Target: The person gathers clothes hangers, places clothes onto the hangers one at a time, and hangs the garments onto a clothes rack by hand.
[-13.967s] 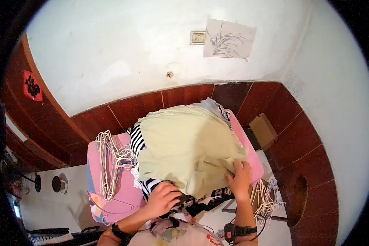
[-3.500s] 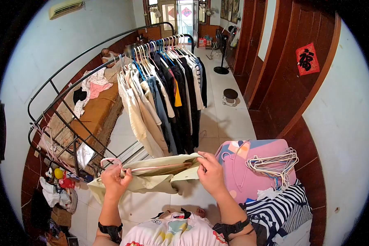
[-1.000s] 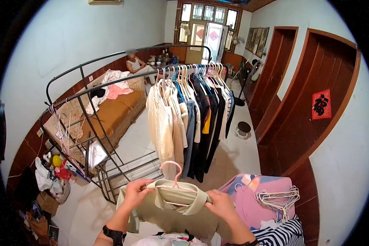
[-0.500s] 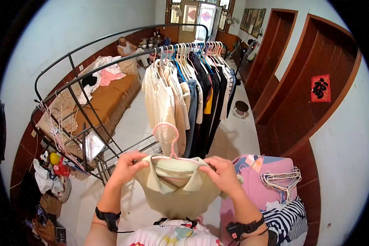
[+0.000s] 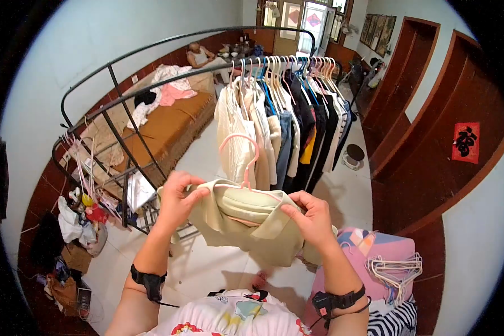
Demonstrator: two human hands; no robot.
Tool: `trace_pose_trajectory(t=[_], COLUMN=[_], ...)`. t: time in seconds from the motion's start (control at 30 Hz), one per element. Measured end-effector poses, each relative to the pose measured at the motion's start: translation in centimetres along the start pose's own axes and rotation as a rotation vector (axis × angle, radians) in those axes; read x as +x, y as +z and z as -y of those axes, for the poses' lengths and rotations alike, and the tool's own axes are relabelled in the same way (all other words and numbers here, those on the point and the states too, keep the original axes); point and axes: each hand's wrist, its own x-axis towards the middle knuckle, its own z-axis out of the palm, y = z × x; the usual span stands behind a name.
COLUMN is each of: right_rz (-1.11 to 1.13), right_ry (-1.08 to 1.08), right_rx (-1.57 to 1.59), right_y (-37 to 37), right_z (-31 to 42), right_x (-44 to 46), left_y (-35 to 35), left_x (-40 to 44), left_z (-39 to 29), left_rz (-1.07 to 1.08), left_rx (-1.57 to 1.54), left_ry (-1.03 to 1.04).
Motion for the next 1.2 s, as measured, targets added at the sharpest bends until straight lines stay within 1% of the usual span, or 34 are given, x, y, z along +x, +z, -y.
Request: trace_pose_trajectory(t=[0.03,0.07,0.13,0.17,0.2,0.27,0.3,0.37,0.4,0.47,0.53,0.57,0.6,0.67,0.7,0.73,0.77,0.8,0.83,0.87,0.93,1.0,1.07,1.13,1.17,1.2], right_rz=[-0.009,-0.019,-0.016,-0.005,0.001,0.047,0.07,0.081,0.09,0.102,0.116,0.129,0.128,0.135,0.177,0.173,0.25,0.326,0.345,0.338,0.415,0.389,0.309,0.254,0.211,0.17], right_ry=[-0.023,-0.045,-0.05,-0.048,-0.065,-0.08,-0.098,-0.099,-0.086,-0.096,-0.088,-0.076,-0.087,-0.1,-0.072,-0.075,-0.053,-0.031,-0.113,-0.116,0.025,0.062,0.171,0.16,0.139,0.121], right_rx=[0.0,-0.002,0.038,0.066,0.069,0.168,0.185,0.17,0.143,0.168,0.145,0.131,0.135,0.019,0.044,0.046,-0.013,-0.073,-0.075,-0.08,-0.031,-0.001,-0.023,-0.081,-0.067,-0.052], right_y=[-0.3,-0.6,-1.1,-1.4,-1.6,-1.5,-1.5,-1.8,-2.0,-2.0,-1.9,-1.9,-1.7,-1.2,-1.1,-1.3,-1.7,-2.0,-2.2,-2.5,-3.0,-2.4,-1.7,-0.3,0.6,1.4], right_z=[0.3,0.7,1.5,1.9,2.1,2.3,2.3,1.9,1.6,0.9,0.6,1.0,1.1,1.0,0.8,0.9,1.2,1.2,0.8,0.5,-0.2,-0.8,-0.6,-0.7,-0.5,-0.4], right_x=[0.8,1.6,3.0,3.8,4.5,5.3,5.7,6.2,6.4,6.7,6.8,6.7,6.6,6.3,6.1,6.0,6.0,6.0,6.0,6.0,5.9,6.1,6.5,7.5,8.2,8.8], left_y=[0.0,-0.2,0.1,1.6,2.9,4.8,4.7,2.6,1.1,-0.9,-0.9,-0.7,0.1,0.6,1.1,1.7,2.2,2.5,2.7,2.9,3.6,4.5,5.4,6.1,6.4,6.7], left_x=[0.6,1.2,2.1,1.9,1.5,0.7,0.7,0.7,1.0,2.5,4.2,4.5,4.9,5.9,6.6,7.2,7.8,8.5,9.4,10.3,12.3,14.4,16.7,19.0,20.3,21.4], left_z=[-1.2,-2.4,-4.5,-5.0,-5.1,-4.9,-4.8,-3.8,-3.2,-3.8,-3.9,-2.5,-1.3,2.3,3.3,4.1,4.7,5.4,6.1,6.8,8.2,9.3,11.1,12.4,13.3,14.2], left_rz=[-0.169,-0.173,-0.383,-0.363,-0.377,0.258,0.248,-0.169,-0.285,-0.336,-0.232,-0.108,-0.104,0.001,0.002,-0.042,-0.084,-0.083,-0.093,-0.105,-0.104,-0.107,-0.118,-0.153,-0.171,-0.168], left_rx=[0.159,0.172,0.286,0.17,0.179,-0.108,-0.092,-0.034,0.06,0.267,0.377,0.392,0.385,0.252,0.257,0.147,0.035,0.033,0.025,0.016,0.013,0.009,-0.011,-0.09,-0.074,-0.089], left_ry=[0.055,0.067,0.211,0.232,0.239,0.384,0.389,0.216,0.16,0.224,0.251,0.216,0.24,0.152,0.158,0.098,0.037,0.041,0.075,0.109,0.143,0.157,0.18,0.15,0.199,0.204])
